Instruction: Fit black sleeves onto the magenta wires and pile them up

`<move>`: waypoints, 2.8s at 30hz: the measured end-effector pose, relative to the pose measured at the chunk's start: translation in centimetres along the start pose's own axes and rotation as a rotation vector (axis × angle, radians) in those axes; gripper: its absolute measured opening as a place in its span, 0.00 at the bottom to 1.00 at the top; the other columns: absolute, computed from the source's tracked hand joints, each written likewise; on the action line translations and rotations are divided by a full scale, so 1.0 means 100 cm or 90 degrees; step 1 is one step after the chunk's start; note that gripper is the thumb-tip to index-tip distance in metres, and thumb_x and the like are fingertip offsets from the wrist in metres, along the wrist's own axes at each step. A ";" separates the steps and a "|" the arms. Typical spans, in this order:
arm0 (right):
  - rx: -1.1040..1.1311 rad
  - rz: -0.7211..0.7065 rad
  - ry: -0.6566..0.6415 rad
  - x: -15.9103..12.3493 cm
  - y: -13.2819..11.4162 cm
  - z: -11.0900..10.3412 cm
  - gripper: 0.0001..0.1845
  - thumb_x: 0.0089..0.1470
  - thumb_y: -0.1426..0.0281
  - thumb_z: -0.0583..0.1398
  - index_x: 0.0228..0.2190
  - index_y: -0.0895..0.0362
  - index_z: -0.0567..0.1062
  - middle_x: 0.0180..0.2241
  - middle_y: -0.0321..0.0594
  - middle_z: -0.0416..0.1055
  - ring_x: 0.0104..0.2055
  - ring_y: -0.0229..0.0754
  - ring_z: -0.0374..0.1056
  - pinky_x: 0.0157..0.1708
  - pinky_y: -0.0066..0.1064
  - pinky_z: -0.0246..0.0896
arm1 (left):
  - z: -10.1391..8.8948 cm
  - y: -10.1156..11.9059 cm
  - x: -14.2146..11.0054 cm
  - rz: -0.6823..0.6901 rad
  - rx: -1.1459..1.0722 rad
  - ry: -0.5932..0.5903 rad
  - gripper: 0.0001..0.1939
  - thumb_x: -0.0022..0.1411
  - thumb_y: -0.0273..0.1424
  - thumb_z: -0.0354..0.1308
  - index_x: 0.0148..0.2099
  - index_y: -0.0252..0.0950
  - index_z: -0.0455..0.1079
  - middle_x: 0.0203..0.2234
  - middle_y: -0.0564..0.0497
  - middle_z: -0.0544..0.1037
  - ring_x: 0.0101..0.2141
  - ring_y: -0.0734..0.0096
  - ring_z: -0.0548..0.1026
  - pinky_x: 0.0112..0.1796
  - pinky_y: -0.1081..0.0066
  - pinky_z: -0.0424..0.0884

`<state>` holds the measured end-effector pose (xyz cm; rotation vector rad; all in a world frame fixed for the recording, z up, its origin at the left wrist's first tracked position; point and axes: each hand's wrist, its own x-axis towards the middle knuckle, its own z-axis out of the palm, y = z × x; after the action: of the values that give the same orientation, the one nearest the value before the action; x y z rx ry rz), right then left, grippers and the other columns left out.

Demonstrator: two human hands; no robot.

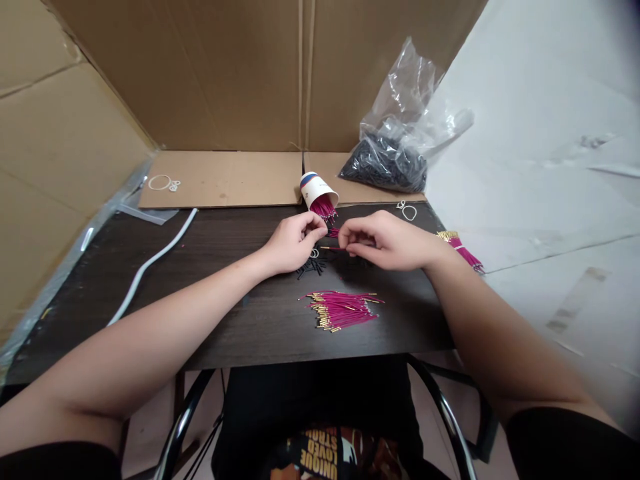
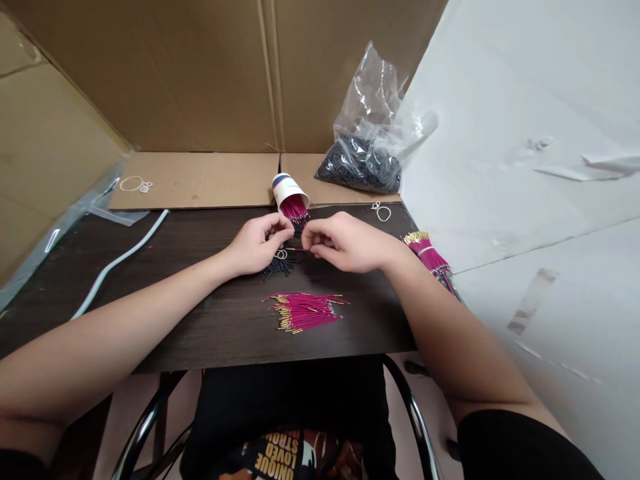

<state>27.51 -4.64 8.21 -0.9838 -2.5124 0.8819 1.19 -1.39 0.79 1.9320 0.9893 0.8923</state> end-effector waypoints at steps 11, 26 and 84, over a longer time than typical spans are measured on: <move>0.014 0.004 0.275 0.006 0.023 0.005 0.11 0.59 0.66 0.66 0.36 0.58 0.89 0.30 0.40 0.80 0.28 0.38 0.66 0.29 0.34 0.60 | 0.002 -0.007 0.002 -0.008 -0.042 0.003 0.06 0.76 0.33 0.62 0.44 0.37 0.74 0.33 0.49 0.78 0.33 0.67 0.73 0.36 0.66 0.70; -0.052 -0.016 0.278 0.012 0.028 0.011 0.11 0.57 0.67 0.63 0.33 0.57 0.87 0.29 0.39 0.80 0.29 0.40 0.70 0.34 0.35 0.62 | 0.001 0.001 0.000 -0.006 -0.032 0.000 0.06 0.75 0.32 0.63 0.43 0.36 0.75 0.33 0.50 0.78 0.31 0.69 0.69 0.37 0.66 0.66; -0.124 0.013 0.254 0.021 0.041 0.022 0.06 0.64 0.68 0.65 0.35 0.54 0.83 0.36 0.44 0.82 0.40 0.49 0.75 0.47 0.43 0.67 | 0.001 0.000 0.000 -0.016 -0.023 0.080 0.05 0.71 0.30 0.65 0.47 0.36 0.74 0.43 0.46 0.83 0.36 0.68 0.74 0.41 0.65 0.72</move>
<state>27.07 -1.81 4.00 -1.1193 -2.2729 0.3987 1.25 -1.44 0.78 1.8471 1.0612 1.0201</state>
